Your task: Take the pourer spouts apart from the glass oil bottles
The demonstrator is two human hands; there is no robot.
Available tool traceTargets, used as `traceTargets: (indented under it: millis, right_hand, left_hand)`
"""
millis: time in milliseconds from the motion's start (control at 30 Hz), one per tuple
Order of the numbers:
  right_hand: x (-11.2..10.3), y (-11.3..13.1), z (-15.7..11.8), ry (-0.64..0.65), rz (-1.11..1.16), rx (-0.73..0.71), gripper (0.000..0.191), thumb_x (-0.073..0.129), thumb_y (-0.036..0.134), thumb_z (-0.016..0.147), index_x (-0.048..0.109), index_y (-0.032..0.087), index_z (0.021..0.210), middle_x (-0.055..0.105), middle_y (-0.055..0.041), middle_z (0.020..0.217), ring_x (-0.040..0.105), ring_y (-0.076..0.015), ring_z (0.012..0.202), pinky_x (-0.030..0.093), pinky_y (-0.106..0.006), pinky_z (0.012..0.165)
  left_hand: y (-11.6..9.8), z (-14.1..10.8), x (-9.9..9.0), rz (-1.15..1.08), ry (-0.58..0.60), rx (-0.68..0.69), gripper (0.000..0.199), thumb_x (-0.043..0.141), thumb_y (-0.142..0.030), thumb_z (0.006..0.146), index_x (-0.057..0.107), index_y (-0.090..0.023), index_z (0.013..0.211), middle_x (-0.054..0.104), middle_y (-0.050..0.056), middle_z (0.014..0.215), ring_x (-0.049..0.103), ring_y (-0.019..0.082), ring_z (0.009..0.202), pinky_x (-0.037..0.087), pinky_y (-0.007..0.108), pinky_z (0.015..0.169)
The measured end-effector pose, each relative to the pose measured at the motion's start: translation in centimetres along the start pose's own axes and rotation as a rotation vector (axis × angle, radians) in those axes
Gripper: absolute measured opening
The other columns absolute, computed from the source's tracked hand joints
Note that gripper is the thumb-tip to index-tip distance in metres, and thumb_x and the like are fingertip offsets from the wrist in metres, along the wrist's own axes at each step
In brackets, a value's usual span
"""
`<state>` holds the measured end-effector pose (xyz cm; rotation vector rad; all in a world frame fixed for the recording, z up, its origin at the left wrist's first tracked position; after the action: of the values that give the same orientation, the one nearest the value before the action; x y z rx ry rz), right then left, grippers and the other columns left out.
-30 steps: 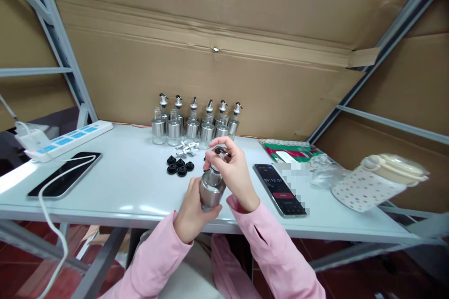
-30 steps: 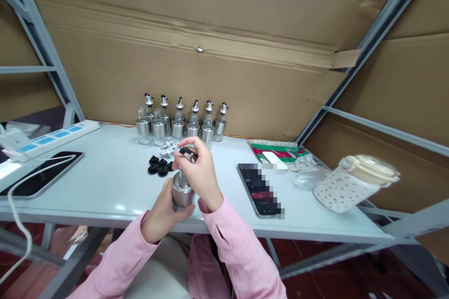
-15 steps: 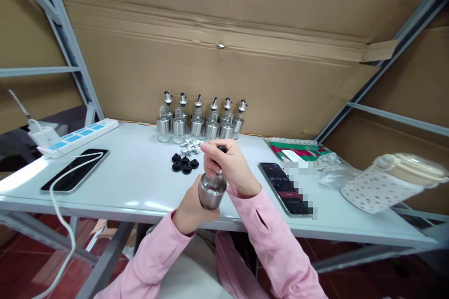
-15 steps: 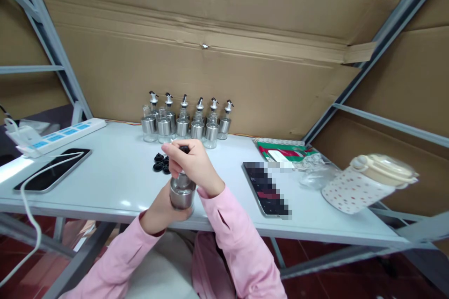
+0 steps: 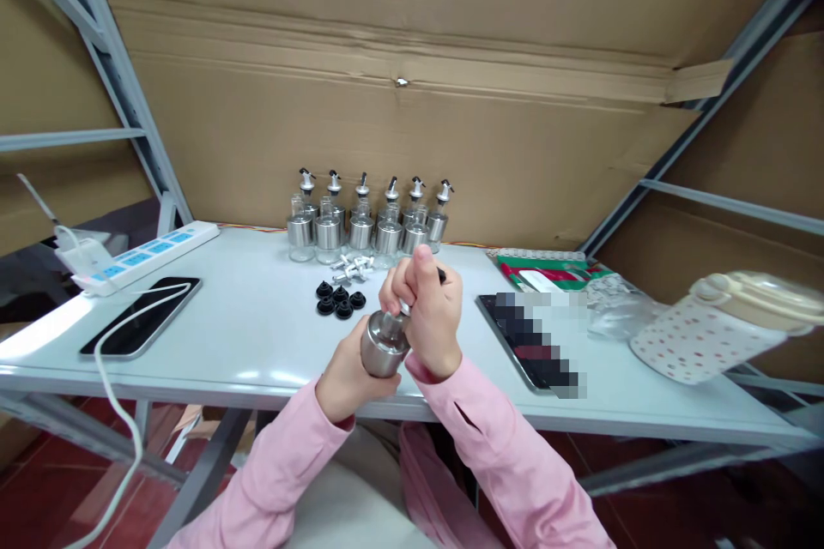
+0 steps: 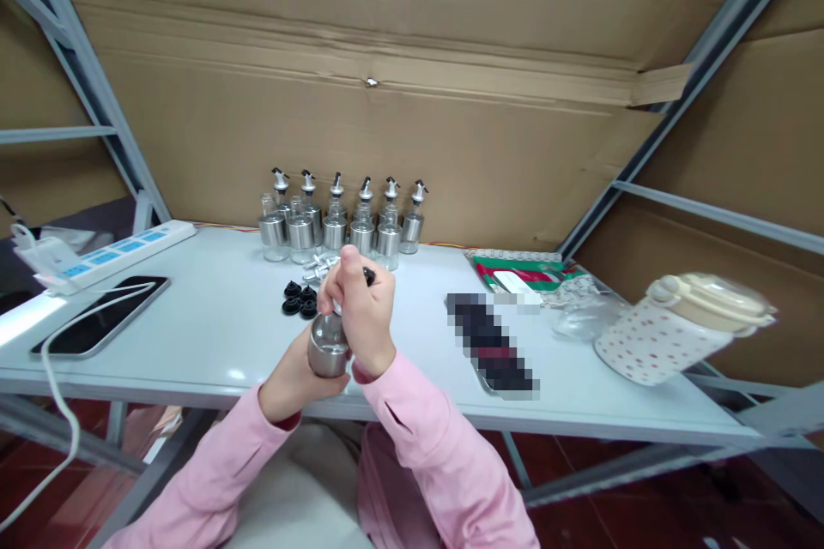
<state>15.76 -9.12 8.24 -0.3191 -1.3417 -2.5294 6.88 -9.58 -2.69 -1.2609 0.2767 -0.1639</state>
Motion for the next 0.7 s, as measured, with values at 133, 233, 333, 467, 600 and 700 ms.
traceTargets:
  millis: [133, 233, 333, 467, 600, 700]
  right_hand:
    - [0.3, 0.0, -0.3, -0.045, -0.058, -0.096, 0.052, 0.043, 0.053, 0.085, 0.031, 0.021, 0.045, 0.034, 0.0041, 0.04, 0.041, -0.0083, 0.037, 0.036, -0.025, 0.042]
    - [0.5, 0.1, 0.1, 0.056, -0.144, -0.045, 0.052, 0.043, 0.054, 0.084, 0.033, 0.02, 0.046, 0.036, 0.0045, 0.039, 0.04, -0.0073, 0.036, 0.036, -0.024, 0.042]
    - [1.0, 0.3, 1.2, 0.292, -0.219, 0.122, 0.051, 0.047, 0.053, 0.082, 0.034, 0.019, 0.047, 0.034, 0.0063, 0.038, 0.04, -0.0063, 0.035, 0.038, -0.022, 0.042]
    - [1.5, 0.6, 2.5, 0.547, -0.191, 0.416, 0.05, 0.054, 0.054, 0.076, 0.03, 0.02, 0.048, 0.026, 0.0097, 0.041, 0.036, -0.0044, 0.034, 0.047, -0.024, 0.043]
    - [1.6, 0.1, 2.7, 0.51, -0.02, 0.572, 0.05, 0.06, 0.052, 0.073, 0.028, 0.02, 0.05, 0.023, 0.0114, 0.044, 0.031, -0.0029, 0.035, 0.052, -0.026, 0.048]
    - [1.2, -0.5, 2.3, 0.275, 0.138, 0.463, 0.051, 0.06, 0.052, 0.073, 0.027, 0.02, 0.05, 0.024, 0.011, 0.044, 0.031, -0.0028, 0.036, 0.051, -0.024, 0.048]
  left_hand:
    - [0.0, 0.1, -0.2, 0.056, -0.058, 0.018, 0.043, 0.065, -0.015, 0.052, 0.047, -0.016, 0.091, 0.055, 0.0, 0.078, 0.048, 0.012, 0.066, 0.04, 0.024, 0.059]
    - [-0.3, 0.2, -0.1, 0.043, -0.029, -0.003, 0.041, 0.064, -0.015, 0.051, 0.047, -0.014, 0.089, 0.054, 0.0, 0.075, 0.046, 0.011, 0.063, 0.038, 0.023, 0.056]
    - [-0.7, 0.2, 0.1, 0.009, 0.018, -0.025, 0.046, 0.066, -0.014, 0.049, 0.046, -0.013, 0.09, 0.053, 0.0, 0.077, 0.044, 0.01, 0.063, 0.037, 0.023, 0.057]
    - [-0.9, 0.1, 0.1, -0.004, 0.049, -0.061, 0.055, 0.068, -0.011, 0.048, 0.044, -0.015, 0.098, 0.048, -0.004, 0.073, 0.038, 0.007, 0.058, 0.033, 0.02, 0.054]
    - [-0.6, -0.1, 0.1, -0.018, 0.064, -0.102, 0.052, 0.069, -0.013, 0.051, 0.045, -0.015, 0.097, 0.043, -0.006, 0.067, 0.035, 0.006, 0.056, 0.03, 0.019, 0.052]
    - [-0.2, -0.1, -0.1, -0.004, 0.042, -0.091, 0.053, 0.069, -0.014, 0.052, 0.046, -0.014, 0.1, 0.047, -0.004, 0.072, 0.037, 0.007, 0.059, 0.032, 0.02, 0.054]
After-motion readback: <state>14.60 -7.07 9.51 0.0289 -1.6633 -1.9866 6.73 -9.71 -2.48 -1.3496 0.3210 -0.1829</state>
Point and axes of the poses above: each hand's wrist, its own z-axis towards the middle knuckle, its own x-axis out of the palm, y = z × x, the point moved 3 cm from there along z, towards the middle knuckle
